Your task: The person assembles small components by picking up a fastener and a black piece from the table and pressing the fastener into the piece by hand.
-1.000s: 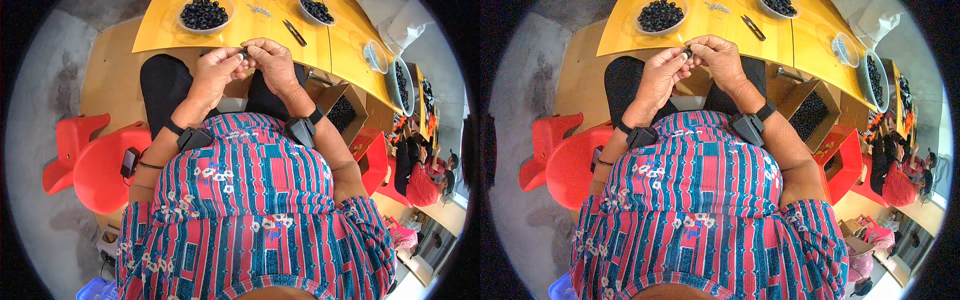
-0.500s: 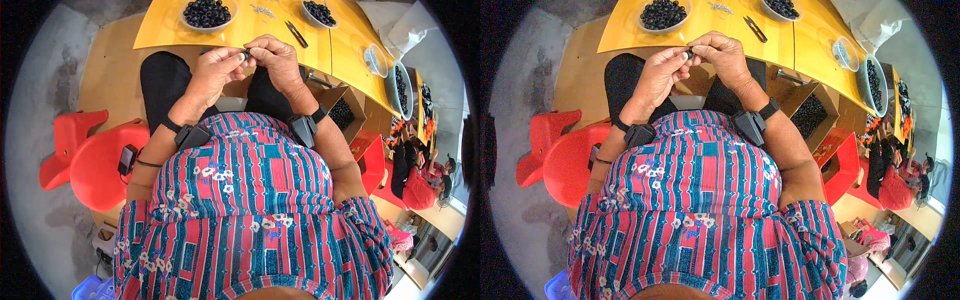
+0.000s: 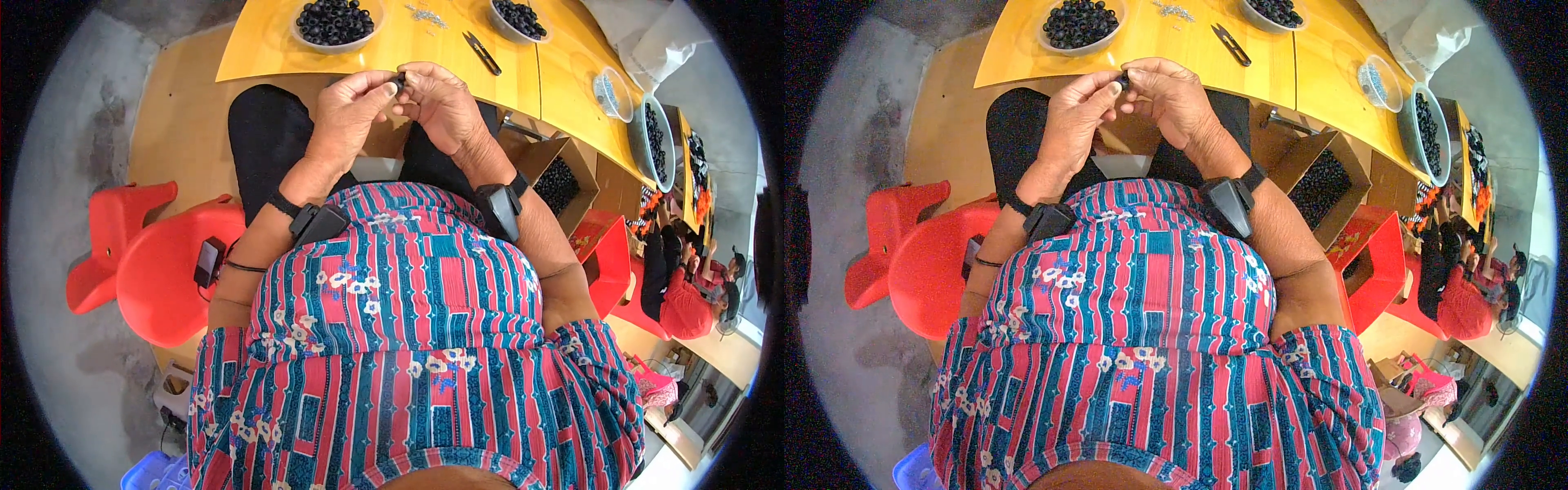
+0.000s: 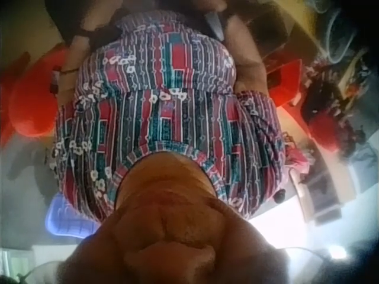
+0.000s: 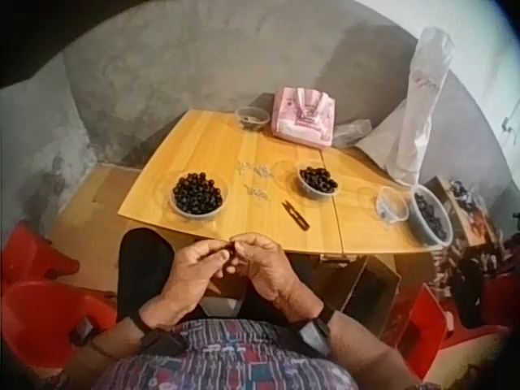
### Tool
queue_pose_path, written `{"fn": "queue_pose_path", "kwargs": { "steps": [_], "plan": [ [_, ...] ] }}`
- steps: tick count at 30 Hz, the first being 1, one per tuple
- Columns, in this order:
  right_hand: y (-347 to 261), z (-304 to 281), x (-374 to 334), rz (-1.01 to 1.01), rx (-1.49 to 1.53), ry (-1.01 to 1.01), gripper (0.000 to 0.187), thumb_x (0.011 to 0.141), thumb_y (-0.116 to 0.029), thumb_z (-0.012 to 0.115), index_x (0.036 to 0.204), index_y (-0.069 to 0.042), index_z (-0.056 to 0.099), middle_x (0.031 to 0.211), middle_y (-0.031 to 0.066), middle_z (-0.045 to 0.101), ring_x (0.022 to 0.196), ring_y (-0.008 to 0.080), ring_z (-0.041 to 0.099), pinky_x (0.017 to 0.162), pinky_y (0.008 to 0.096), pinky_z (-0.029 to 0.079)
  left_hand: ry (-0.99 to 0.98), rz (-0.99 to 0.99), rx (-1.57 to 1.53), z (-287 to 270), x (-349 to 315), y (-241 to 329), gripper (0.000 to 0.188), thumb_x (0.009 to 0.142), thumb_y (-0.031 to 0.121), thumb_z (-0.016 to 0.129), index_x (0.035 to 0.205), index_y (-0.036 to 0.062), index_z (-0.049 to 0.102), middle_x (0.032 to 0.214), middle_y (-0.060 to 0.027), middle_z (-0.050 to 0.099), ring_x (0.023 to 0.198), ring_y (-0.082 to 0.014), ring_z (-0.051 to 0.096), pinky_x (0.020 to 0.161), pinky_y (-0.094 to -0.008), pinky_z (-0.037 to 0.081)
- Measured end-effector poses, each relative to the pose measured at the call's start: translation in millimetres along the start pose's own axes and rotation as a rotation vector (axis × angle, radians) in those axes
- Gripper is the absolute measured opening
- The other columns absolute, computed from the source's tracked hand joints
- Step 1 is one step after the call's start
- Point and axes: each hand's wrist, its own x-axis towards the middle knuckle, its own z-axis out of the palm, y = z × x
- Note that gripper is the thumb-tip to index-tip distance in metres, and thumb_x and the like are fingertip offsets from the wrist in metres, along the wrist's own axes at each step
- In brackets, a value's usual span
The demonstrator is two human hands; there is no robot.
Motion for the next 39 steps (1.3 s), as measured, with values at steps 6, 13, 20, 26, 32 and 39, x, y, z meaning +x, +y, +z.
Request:
{"fn": "queue_pose_path", "kwargs": {
  "steps": [6, 13, 20, 26, 32, 39],
  "plan": [
    [-4, 5, 1, 0.129, 0.002, 0.003, 0.022, 0.087, -0.025, 0.054, 0.093, -0.004, 0.058, 0.078, 0.0034, 0.058, 0.067, 0.0125, 0.055, 0.063, 0.0284, 0.050, 0.068, 0.088, 0.109, -1, 0, -4, 0.018, 0.084, 0.009, 0.060, 0.098, -0.0011, 0.064, 0.086, -0.0027, 0.062, 0.072, -0.0057, 0.055, 0.064, -0.0186, 0.045],
    [-8, -1, 4, 0.298, -0.091, -0.100, 0.025, 0.086, -0.030, 0.053, 0.088, -0.005, 0.057, 0.074, 0.0037, 0.055, 0.059, 0.0121, 0.052, 0.055, 0.0267, 0.048, 0.088, 0.215, 0.253, -1, 2, -3, 0.022, 0.082, 0.010, 0.062, 0.101, -0.0018, 0.063, 0.088, -0.0035, 0.058, 0.072, -0.0076, 0.053, 0.064, -0.0196, 0.043],
    [-4, 8, 0, 0.092, -0.264, 0.082, 0.027, 0.084, -0.025, 0.054, 0.085, 0.001, 0.060, 0.068, 0.0070, 0.059, 0.051, 0.0124, 0.051, 0.049, 0.0253, 0.044, 0.106, 0.217, 0.198, -1, 3, -12, 0.020, 0.082, 0.006, 0.061, 0.100, -0.0011, 0.064, 0.088, -0.0037, 0.058, 0.077, -0.0085, 0.057, 0.069, -0.0204, 0.045],
    [-3, 7, -6, -0.131, -0.492, 0.049, 0.018, 0.077, -0.018, 0.064, 0.075, 0.000, 0.063, 0.061, 0.0042, 0.060, 0.051, 0.0104, 0.054, 0.048, 0.0210, 0.042, -0.087, 0.086, -0.025, -4, -1, -10, 0.027, 0.088, 0.012, 0.056, 0.113, 0.0016, 0.059, 0.087, -0.0024, 0.058, 0.080, -0.0067, 0.055, 0.070, -0.0181, 0.045],
    [-1, 5, -7, -0.561, -0.928, 0.068, 0.019, 0.068, -0.013, 0.072, 0.080, -0.001, 0.064, 0.064, 0.0051, 0.059, 0.052, 0.0094, 0.055, 0.049, 0.0219, 0.044, -0.107, 0.018, -0.296, -3, -6, -12, 0.036, 0.092, 0.023, 0.051, 0.120, 0.0001, 0.052, 0.086, -0.0012, 0.058, 0.077, -0.0060, 0.055, 0.071, -0.0207, 0.049],
    [-10, 10, -8, -0.715, -1.129, 0.026, 0.021, 0.067, -0.015, 0.072, 0.083, -0.003, 0.065, 0.065, 0.0066, 0.058, 0.052, 0.0119, 0.057, 0.048, 0.0231, 0.045, -0.131, -0.031, -0.311, -4, -3, -6, 0.033, 0.093, 0.023, 0.050, 0.119, 0.0018, 0.054, 0.092, -0.0019, 0.058, 0.076, -0.0053, 0.054, 0.071, -0.0208, 0.050]
  ]
}}
